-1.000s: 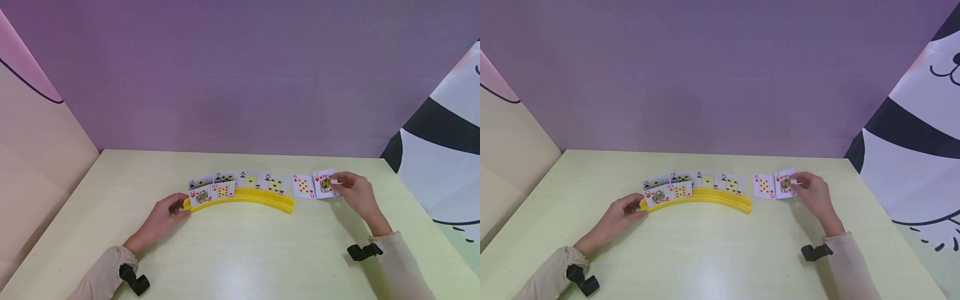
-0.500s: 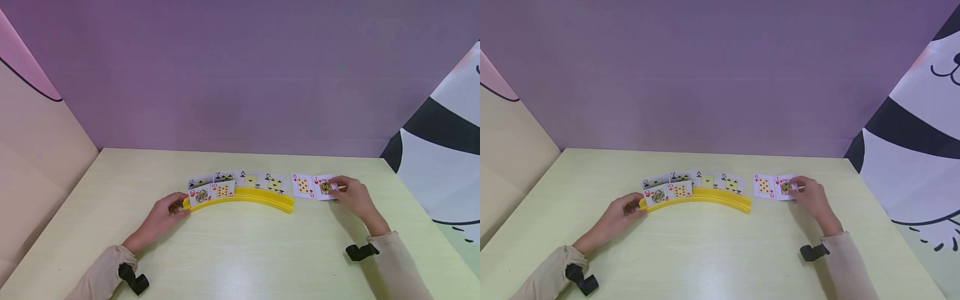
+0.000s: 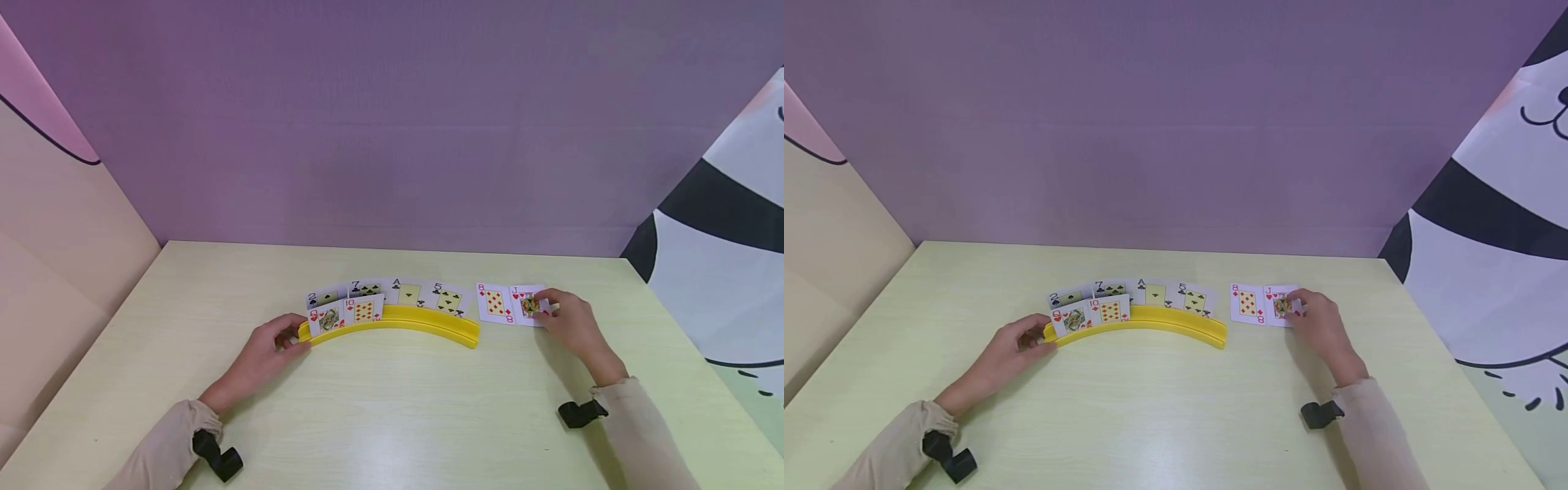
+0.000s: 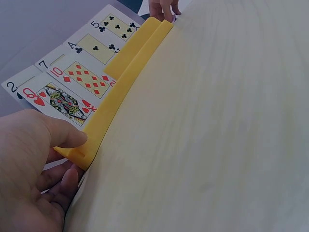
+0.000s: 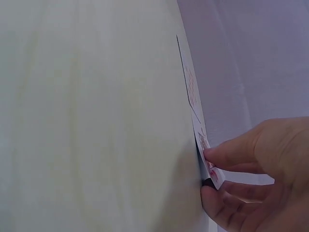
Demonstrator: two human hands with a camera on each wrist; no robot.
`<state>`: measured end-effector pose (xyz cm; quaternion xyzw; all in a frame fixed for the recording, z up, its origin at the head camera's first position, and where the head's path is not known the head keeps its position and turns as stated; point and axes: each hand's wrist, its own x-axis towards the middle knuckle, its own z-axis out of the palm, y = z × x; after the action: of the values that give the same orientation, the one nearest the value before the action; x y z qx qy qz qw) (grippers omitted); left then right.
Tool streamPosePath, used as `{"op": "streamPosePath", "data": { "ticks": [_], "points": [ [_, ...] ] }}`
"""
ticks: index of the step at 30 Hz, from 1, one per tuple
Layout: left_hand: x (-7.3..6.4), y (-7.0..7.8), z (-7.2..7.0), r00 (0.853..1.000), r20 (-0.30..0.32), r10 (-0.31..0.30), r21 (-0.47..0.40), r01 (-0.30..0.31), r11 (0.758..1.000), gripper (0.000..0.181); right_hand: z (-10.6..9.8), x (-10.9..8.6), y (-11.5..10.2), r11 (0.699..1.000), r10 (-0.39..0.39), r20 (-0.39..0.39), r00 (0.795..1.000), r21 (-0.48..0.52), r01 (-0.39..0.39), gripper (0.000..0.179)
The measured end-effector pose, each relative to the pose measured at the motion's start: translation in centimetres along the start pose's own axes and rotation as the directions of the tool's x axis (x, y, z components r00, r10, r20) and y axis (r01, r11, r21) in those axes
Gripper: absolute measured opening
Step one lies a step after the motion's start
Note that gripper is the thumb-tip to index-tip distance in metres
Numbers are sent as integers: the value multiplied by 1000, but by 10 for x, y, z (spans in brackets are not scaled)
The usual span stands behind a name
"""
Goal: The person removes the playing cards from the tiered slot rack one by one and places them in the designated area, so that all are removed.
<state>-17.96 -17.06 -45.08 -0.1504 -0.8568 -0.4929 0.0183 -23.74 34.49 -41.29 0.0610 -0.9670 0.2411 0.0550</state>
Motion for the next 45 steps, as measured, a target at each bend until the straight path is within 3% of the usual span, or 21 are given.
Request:
{"op": "streamPosePath", "data": {
  "ticks": [17, 33, 45],
  "points": [
    [-1, -1, 0, 1000, 2, -4, -1, 4, 1000, 33, 0, -2, -2, 995, -74, -28, 997, -65, 72, 22],
    [-2, 0, 0, 1000, 2, -24, 7, 24, 1000, 34, 0, -3, -7, 997, -37, -23, 999, -64, 36, 25],
    [-1, 0, 0, 1000, 6, -22, 10, 22, 1000, 35, -5, -4, -25, 998, -30, -22, 999, -62, 29, 26]
  ]
}}
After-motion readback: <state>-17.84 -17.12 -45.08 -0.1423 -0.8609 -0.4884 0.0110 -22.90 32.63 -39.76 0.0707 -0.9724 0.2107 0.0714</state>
